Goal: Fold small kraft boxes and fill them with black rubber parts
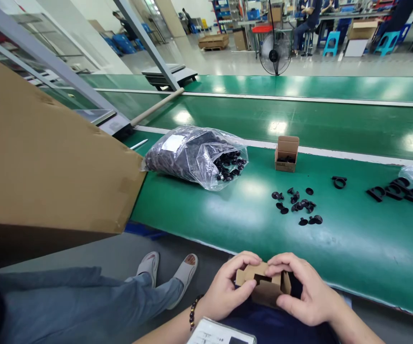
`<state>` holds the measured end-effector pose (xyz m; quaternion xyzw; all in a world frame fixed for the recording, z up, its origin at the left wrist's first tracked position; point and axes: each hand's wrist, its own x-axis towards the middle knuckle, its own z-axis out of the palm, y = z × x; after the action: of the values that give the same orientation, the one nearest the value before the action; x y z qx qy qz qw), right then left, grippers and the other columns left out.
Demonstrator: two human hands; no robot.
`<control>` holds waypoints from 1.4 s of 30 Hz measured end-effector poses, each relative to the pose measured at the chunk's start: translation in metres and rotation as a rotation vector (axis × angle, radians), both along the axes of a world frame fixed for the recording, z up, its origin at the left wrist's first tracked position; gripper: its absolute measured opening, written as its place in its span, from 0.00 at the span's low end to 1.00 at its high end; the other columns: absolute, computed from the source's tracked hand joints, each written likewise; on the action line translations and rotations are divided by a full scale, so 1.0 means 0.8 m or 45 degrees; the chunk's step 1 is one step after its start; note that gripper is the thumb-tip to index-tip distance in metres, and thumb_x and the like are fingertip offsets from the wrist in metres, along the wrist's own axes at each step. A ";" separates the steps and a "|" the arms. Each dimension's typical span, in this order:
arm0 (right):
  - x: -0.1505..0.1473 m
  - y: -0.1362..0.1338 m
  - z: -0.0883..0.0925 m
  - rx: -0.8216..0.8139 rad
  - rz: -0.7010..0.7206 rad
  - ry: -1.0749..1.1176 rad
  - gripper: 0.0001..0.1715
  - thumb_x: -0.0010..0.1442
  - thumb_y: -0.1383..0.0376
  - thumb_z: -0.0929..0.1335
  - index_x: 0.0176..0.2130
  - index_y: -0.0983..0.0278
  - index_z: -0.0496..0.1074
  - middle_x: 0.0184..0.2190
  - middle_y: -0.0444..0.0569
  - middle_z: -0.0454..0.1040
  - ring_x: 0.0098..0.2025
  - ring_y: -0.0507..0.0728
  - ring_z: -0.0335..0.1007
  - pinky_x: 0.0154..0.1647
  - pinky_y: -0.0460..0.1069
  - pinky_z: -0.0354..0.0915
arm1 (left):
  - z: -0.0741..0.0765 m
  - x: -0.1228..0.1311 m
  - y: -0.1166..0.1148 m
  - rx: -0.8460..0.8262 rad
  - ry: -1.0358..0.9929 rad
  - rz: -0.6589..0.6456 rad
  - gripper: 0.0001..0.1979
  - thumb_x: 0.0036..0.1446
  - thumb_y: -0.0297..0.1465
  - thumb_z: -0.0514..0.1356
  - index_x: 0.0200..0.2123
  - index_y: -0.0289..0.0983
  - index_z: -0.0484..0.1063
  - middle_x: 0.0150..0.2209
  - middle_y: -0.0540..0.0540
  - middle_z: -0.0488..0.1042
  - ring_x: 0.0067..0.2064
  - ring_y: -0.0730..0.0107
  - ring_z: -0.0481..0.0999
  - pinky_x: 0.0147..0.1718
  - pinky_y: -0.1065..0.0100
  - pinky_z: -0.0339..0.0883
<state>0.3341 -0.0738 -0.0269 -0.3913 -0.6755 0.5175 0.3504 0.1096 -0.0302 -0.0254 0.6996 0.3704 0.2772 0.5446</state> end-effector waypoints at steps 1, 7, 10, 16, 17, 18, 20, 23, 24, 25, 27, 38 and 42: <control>-0.001 0.002 0.002 0.009 0.047 0.013 0.23 0.57 0.60 0.65 0.51 0.62 0.61 0.49 0.55 0.64 0.52 0.62 0.60 0.52 0.56 0.59 | 0.003 -0.004 0.000 -0.003 0.003 -0.065 0.14 0.53 0.32 0.57 0.44 0.36 0.67 0.44 0.41 0.71 0.46 0.63 0.71 0.47 0.62 0.64; -0.011 0.011 0.005 0.105 0.150 0.009 0.24 0.57 0.54 0.66 0.50 0.64 0.65 0.48 0.56 0.65 0.53 0.62 0.59 0.53 0.56 0.59 | 0.001 -0.019 -0.010 -0.283 -0.145 -0.041 0.22 0.61 0.37 0.49 0.57 0.37 0.59 0.56 0.39 0.64 0.56 0.59 0.64 0.56 0.57 0.57; -0.021 0.011 0.009 0.195 0.198 0.012 0.26 0.60 0.57 0.64 0.55 0.63 0.60 0.54 0.56 0.61 0.57 0.61 0.55 0.56 0.57 0.56 | 0.003 -0.014 -0.003 -0.509 -0.385 0.048 0.22 0.62 0.39 0.48 0.55 0.35 0.62 0.55 0.38 0.65 0.55 0.57 0.66 0.56 0.54 0.58; -0.045 0.009 0.019 0.571 0.116 -0.249 0.25 0.58 0.58 0.68 0.54 0.59 0.64 0.58 0.54 0.53 0.61 0.64 0.46 0.60 0.62 0.48 | 0.024 0.012 0.036 -0.650 -0.509 -0.086 0.20 0.60 0.38 0.51 0.51 0.33 0.69 0.53 0.39 0.68 0.55 0.54 0.65 0.58 0.53 0.53; -0.048 0.007 0.016 0.547 0.082 -0.256 0.26 0.56 0.57 0.69 0.53 0.59 0.65 0.59 0.54 0.51 0.61 0.65 0.46 0.60 0.62 0.49 | 0.023 0.016 0.039 -0.701 -0.518 -0.107 0.21 0.59 0.38 0.51 0.51 0.33 0.69 0.53 0.38 0.68 0.55 0.53 0.66 0.57 0.52 0.54; -0.050 0.004 0.010 0.501 0.052 -0.238 0.26 0.55 0.55 0.70 0.51 0.59 0.67 0.61 0.55 0.48 0.61 0.66 0.46 0.59 0.61 0.51 | 0.020 0.021 0.039 -0.775 -0.541 -0.108 0.21 0.58 0.38 0.52 0.51 0.33 0.68 0.53 0.38 0.68 0.54 0.52 0.67 0.56 0.51 0.55; -0.053 -0.001 -0.003 0.410 -0.016 -0.139 0.26 0.55 0.53 0.70 0.50 0.60 0.68 0.61 0.55 0.45 0.61 0.66 0.46 0.58 0.60 0.54 | 0.010 0.027 0.032 -0.890 -0.612 -0.013 0.24 0.58 0.40 0.51 0.54 0.33 0.65 0.54 0.36 0.66 0.53 0.51 0.68 0.54 0.49 0.58; -0.054 -0.007 -0.022 0.380 -0.186 -0.042 0.24 0.55 0.52 0.69 0.48 0.61 0.70 0.59 0.56 0.50 0.59 0.66 0.51 0.56 0.61 0.56 | -0.009 0.022 0.011 -0.717 -0.611 0.213 0.26 0.61 0.44 0.46 0.58 0.37 0.57 0.59 0.37 0.58 0.57 0.54 0.63 0.55 0.52 0.58; -0.055 -0.009 -0.026 0.391 -0.279 -0.055 0.23 0.55 0.52 0.69 0.47 0.61 0.70 0.59 0.57 0.51 0.57 0.65 0.54 0.55 0.61 0.58 | -0.014 0.016 0.001 -0.544 -0.559 0.252 0.27 0.61 0.45 0.46 0.59 0.38 0.54 0.61 0.37 0.55 0.59 0.54 0.60 0.56 0.53 0.57; -0.057 -0.010 -0.028 0.413 -0.387 -0.083 0.21 0.55 0.53 0.69 0.46 0.61 0.71 0.58 0.57 0.51 0.56 0.65 0.56 0.54 0.60 0.60 | -0.019 0.009 -0.009 -0.337 -0.477 0.256 0.29 0.60 0.46 0.48 0.60 0.40 0.50 0.62 0.38 0.51 0.60 0.54 0.57 0.56 0.53 0.56; -0.063 -0.013 -0.030 0.480 -0.578 -0.156 0.19 0.56 0.55 0.69 0.45 0.62 0.72 0.57 0.57 0.53 0.53 0.64 0.59 0.50 0.59 0.63 | -0.026 -0.009 -0.030 0.095 -0.271 0.178 0.35 0.56 0.46 0.54 0.61 0.41 0.44 0.63 0.37 0.47 0.62 0.52 0.53 0.57 0.52 0.55; -0.097 -0.007 -0.017 0.796 -0.557 -0.588 0.21 0.62 0.58 0.63 0.49 0.69 0.66 0.45 0.60 0.67 0.43 0.63 0.63 0.41 0.59 0.68 | -0.014 -0.024 -0.043 0.291 0.406 0.068 0.40 0.60 0.42 0.50 0.64 0.39 0.25 0.66 0.38 0.29 0.66 0.56 0.33 0.62 0.50 0.41; -0.087 -0.015 -0.012 0.795 -0.517 -0.638 0.16 0.63 0.69 0.57 0.48 0.68 0.64 0.45 0.59 0.68 0.43 0.62 0.64 0.43 0.59 0.68 | -0.011 -0.017 -0.033 0.135 0.386 0.125 0.32 0.62 0.41 0.45 0.64 0.40 0.35 0.66 0.42 0.33 0.66 0.61 0.36 0.62 0.53 0.38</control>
<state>0.2644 -0.0855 -0.0365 -0.5047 -0.7730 0.0988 0.3716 0.0957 -0.0562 -0.0341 0.7423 0.4667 0.2139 0.4306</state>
